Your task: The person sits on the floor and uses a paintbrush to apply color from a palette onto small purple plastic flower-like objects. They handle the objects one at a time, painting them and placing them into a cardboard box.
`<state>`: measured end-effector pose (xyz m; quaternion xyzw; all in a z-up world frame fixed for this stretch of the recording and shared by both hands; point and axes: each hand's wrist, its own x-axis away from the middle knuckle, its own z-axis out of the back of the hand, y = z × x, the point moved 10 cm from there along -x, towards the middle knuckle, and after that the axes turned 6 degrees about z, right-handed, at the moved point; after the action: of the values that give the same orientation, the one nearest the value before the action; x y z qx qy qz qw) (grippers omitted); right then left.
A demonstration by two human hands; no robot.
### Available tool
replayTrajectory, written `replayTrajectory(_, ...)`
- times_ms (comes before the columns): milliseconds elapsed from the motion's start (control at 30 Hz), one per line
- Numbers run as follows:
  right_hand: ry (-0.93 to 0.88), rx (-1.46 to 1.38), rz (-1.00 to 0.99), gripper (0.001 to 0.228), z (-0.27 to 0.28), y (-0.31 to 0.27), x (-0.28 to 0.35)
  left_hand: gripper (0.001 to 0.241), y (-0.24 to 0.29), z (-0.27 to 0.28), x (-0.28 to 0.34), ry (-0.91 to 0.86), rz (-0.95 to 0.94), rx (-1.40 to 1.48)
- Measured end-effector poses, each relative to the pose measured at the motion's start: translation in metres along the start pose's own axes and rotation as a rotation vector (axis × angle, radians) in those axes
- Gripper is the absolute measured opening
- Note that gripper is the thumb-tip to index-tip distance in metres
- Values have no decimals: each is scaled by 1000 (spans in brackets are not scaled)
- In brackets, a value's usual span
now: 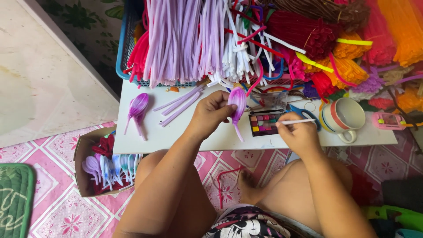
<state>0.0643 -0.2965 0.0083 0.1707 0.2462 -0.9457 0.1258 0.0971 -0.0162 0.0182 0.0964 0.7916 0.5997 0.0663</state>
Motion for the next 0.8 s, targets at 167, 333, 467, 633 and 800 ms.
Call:
replayTrajectory(167, 179, -373, 172, 11, 67, -78, -30, 18, -17, -4, -5, -12, -16, -35)
replayTrajectory(333, 183, -367, 374, 18, 77, -139, -52, 20, -10, -5, -2, -16, -36, -54)
replayTrajectory(467, 259, -150, 557, 14, 80, -164, -59, 23, -14, -1, -4, -4, -43, -66)
replayTrajectory(633, 252, -150, 608, 12, 80, -182, -57, 23, -11, -1, -4, 1, -45, -83)
replayTrajectory(800, 273, -55, 611, 13, 81, -178, -61, 21, 8, -3, 5, 53, -58, -176)
